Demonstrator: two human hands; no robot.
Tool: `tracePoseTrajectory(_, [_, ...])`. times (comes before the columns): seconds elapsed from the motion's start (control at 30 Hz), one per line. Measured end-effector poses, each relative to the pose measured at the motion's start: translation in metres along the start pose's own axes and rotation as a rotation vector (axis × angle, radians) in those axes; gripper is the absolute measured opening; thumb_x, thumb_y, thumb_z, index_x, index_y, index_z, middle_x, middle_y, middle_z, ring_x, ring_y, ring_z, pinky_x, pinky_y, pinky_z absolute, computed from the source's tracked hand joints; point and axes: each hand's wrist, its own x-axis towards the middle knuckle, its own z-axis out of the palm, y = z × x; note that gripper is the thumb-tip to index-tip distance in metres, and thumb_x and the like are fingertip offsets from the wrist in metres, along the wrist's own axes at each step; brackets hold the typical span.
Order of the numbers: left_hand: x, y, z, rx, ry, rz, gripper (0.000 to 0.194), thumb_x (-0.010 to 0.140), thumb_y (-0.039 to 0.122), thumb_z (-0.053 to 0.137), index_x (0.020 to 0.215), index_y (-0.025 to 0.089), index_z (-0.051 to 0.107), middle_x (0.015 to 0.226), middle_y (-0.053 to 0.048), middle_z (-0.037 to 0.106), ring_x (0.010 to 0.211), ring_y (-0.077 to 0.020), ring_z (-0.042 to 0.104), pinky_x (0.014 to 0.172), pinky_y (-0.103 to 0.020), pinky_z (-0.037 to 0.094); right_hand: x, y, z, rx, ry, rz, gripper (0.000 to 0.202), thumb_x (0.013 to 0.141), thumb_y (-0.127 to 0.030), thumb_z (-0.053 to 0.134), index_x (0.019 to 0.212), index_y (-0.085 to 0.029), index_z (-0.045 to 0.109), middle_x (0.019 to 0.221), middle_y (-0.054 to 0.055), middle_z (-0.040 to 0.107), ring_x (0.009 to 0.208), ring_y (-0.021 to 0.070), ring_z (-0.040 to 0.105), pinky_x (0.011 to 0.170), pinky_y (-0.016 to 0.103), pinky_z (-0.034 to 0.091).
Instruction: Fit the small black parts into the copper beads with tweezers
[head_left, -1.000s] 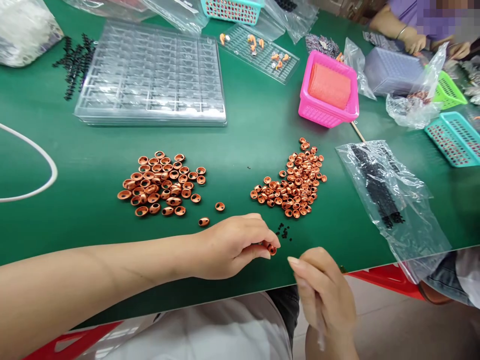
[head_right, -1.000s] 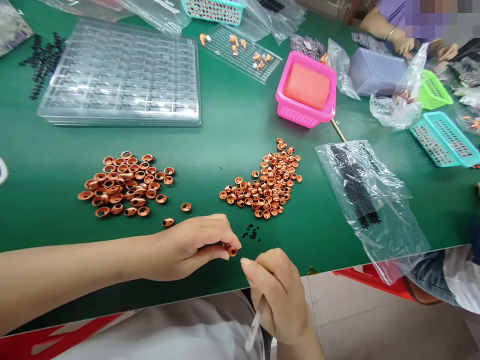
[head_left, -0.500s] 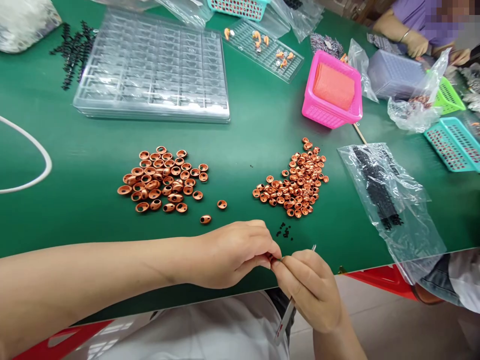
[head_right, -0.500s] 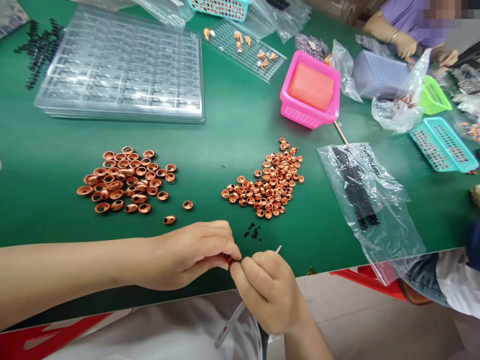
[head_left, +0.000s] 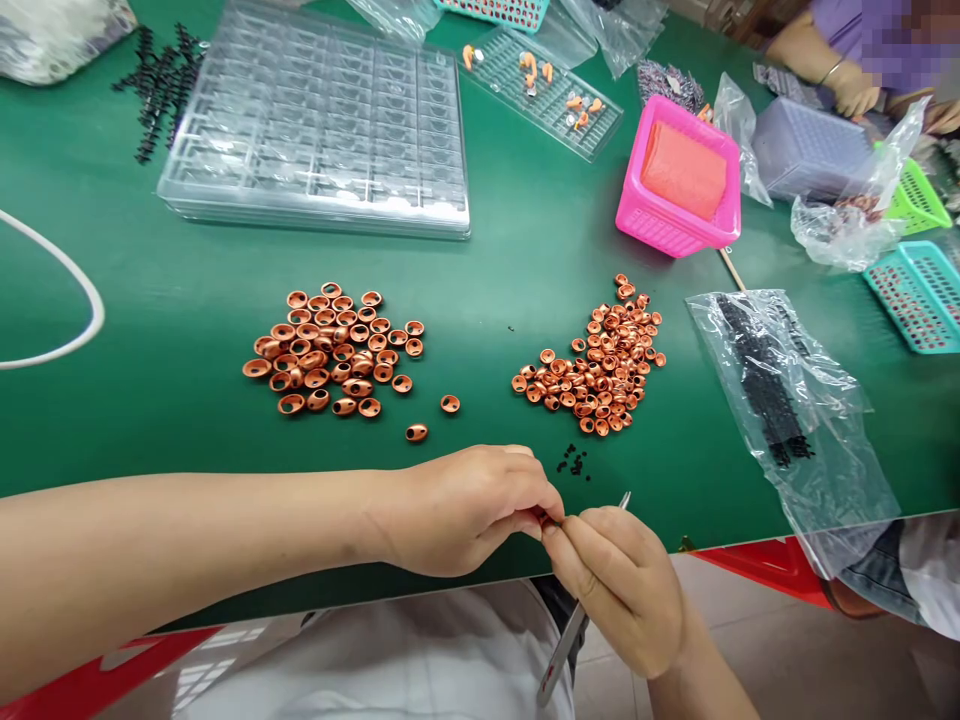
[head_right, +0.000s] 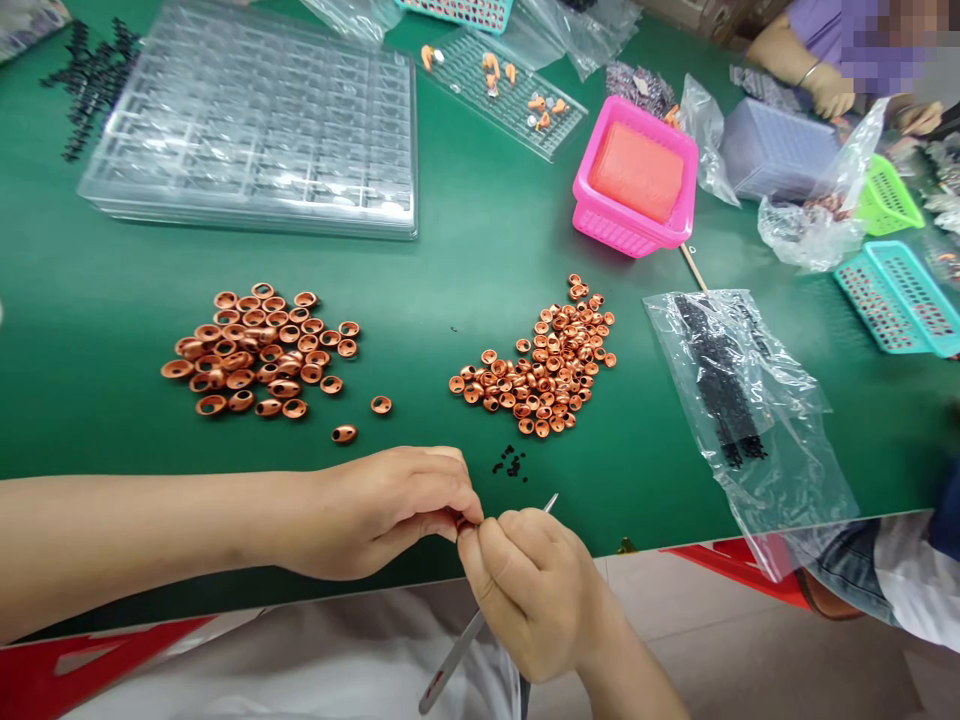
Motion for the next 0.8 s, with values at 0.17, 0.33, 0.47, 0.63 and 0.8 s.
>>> tracePoseTrajectory(0.17, [0.0, -0.001, 0.001, -0.014, 0.019, -0.021, 0.017, 0.094, 0.01, 0.045, 0.099, 0.015, 0.061, 0.087, -0.007, 0.068, 0.084, -0.0174, 0.059, 0.078, -0.028, 0.05, 0.005, 0.0, -0.002, -0.014, -0.029, 0.003, 0.033, 0.096, -0.013, 0.036, 0.121, -0.01, 0.057, 0.084, 0.009, 0.064, 0.069, 0.0177, 0.05, 0.057, 0.032, 0.04])
tracePoseTrajectory(0.33, [0.0, -0.003, 0.002, -0.006, 0.006, -0.02, 0.018, 0.093, 0.009, 0.045, 0.098, 0.014, 0.062, 0.085, -0.007, 0.067, 0.082, -0.0171, 0.059, 0.077, -0.027, 0.049, 0.008, 0.001, 0.0, -0.119, -0.059, -0.052, 0.03, 0.096, -0.01, 0.036, 0.114, -0.007, 0.06, 0.079, 0.008, 0.062, 0.067, 0.0179, 0.046, 0.055, 0.033, 0.037])
tracePoseTrajectory(0.47, [0.002, -0.002, 0.002, -0.016, 0.011, -0.05, 0.018, 0.092, 0.008, 0.046, 0.095, 0.015, 0.062, 0.084, -0.006, 0.065, 0.082, -0.0163, 0.058, 0.076, -0.025, 0.049, 0.009, 0.003, 0.008, -0.193, 0.05, -0.059, 0.018, 0.093, -0.01, 0.048, 0.105, -0.011, 0.062, 0.081, 0.007, 0.062, 0.066, 0.0161, 0.047, 0.056, 0.032, 0.038])
tracePoseTrajectory(0.63, [0.004, 0.002, -0.005, -0.163, 0.024, -0.133, 0.015, 0.091, 0.009, 0.052, 0.097, 0.016, 0.064, 0.09, -0.005, 0.067, 0.084, -0.0143, 0.061, 0.076, -0.022, 0.05, 0.006, -0.001, 0.005, 0.017, 0.324, 0.095, 0.025, 0.085, -0.005, 0.065, 0.105, -0.019, 0.059, 0.086, 0.003, 0.064, 0.073, 0.0132, 0.057, 0.062, 0.027, 0.049])
tracePoseTrajectory(0.8, [0.006, 0.006, -0.013, -0.293, -0.005, -0.252, 0.014, 0.092, 0.013, 0.053, 0.099, 0.015, 0.065, 0.094, -0.005, 0.069, 0.083, -0.0129, 0.063, 0.077, -0.022, 0.051, -0.004, -0.007, 0.009, 0.05, 0.61, 0.272, 0.039, 0.083, -0.001, 0.063, 0.114, -0.023, 0.056, 0.089, 0.003, 0.063, 0.076, 0.0159, 0.062, 0.063, 0.032, 0.051])
